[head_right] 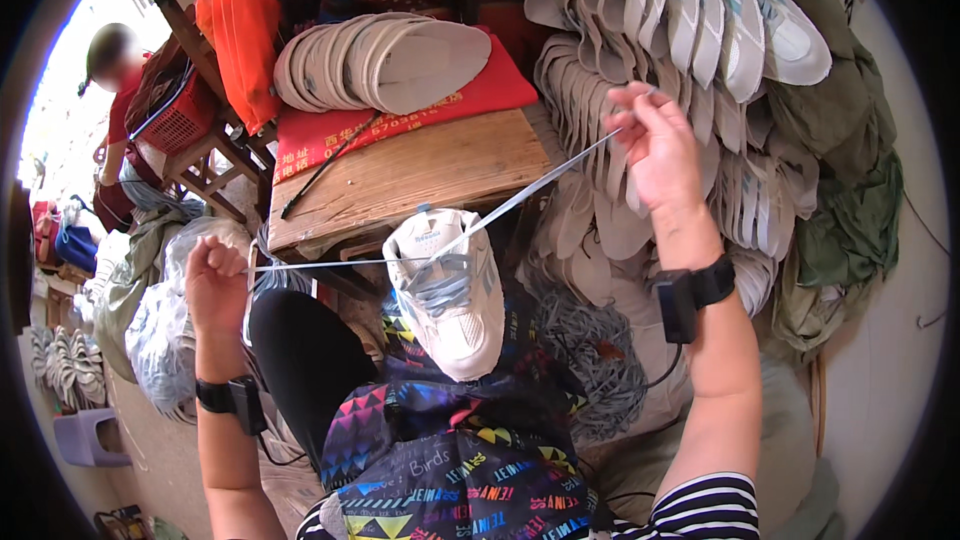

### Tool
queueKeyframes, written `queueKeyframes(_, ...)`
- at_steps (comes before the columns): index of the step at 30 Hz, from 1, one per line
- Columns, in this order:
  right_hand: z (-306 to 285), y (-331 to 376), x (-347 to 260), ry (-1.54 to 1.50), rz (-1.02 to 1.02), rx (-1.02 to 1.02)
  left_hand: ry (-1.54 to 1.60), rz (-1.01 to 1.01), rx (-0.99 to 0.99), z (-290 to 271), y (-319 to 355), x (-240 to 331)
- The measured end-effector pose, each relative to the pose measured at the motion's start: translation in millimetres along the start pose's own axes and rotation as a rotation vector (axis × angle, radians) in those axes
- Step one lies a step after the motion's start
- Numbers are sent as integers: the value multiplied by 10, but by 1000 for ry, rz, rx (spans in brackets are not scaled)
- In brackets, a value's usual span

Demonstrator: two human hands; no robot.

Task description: The person laces a shoe by hand, threading a shoelace through the eyelets and pulling it tight. They repeat this process, crossing the ends over the tongue until the shoe is fully laced.

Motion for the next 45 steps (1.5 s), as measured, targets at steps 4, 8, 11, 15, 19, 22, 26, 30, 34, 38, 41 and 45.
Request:
queueKeyframes(4,-378,-145,-313,-36,-195,180,55,110,-75,-143,-84,363)
queueKeyframes(8,-232,49,-295,-18,-219,292,-138,157,56,-31,-39,231)
queueKeyframes(11,-44,267,-93,226,-61,82,-569,99,152,288,149,-235)
queueKeyframes(15,362,575,357,527,259,-190,-841,-56,-11,559,341,-767)
queueKeyframes(19,632,864,765,480,350,-383,-827,-91,-157,715,353,-1153)
queueKeyframes(22,684,983,986,521,339,-470,-836,-172,-256,713,373,-1272)
queueKeyframes(26,671,1068,1079,548,344,-439,-843,-277,-179,780,516,-1379)
queueKeyframes(30,650,1049,1051,749,297,-440,-881,-314,-203,691,520,-1449)
queueKeyframes(34,847,1075,898,1023,41,-486,-980,-293,-235,637,552,-1447)
queueKeyframes(38,970,1093,809,1308,-296,-586,-972,-345,-211,728,592,-1455)
queueKeyframes(41,976,1103,789,1370,-513,-680,-984,-388,-204,763,571,-1433)
queueKeyframes(45,1028,1076,776,1268,-520,-740,-1078,-430,-215,775,497,-1435)
Point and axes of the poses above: each hand's wrist, its own y-axis away from the middle knuckle, its own z-axis out of the palm, x = y × z, the point moved 1 cm from there along -y, towards the middle knuckle, and after that the axes turned 1 degree about -z, right-handed, at the moved point
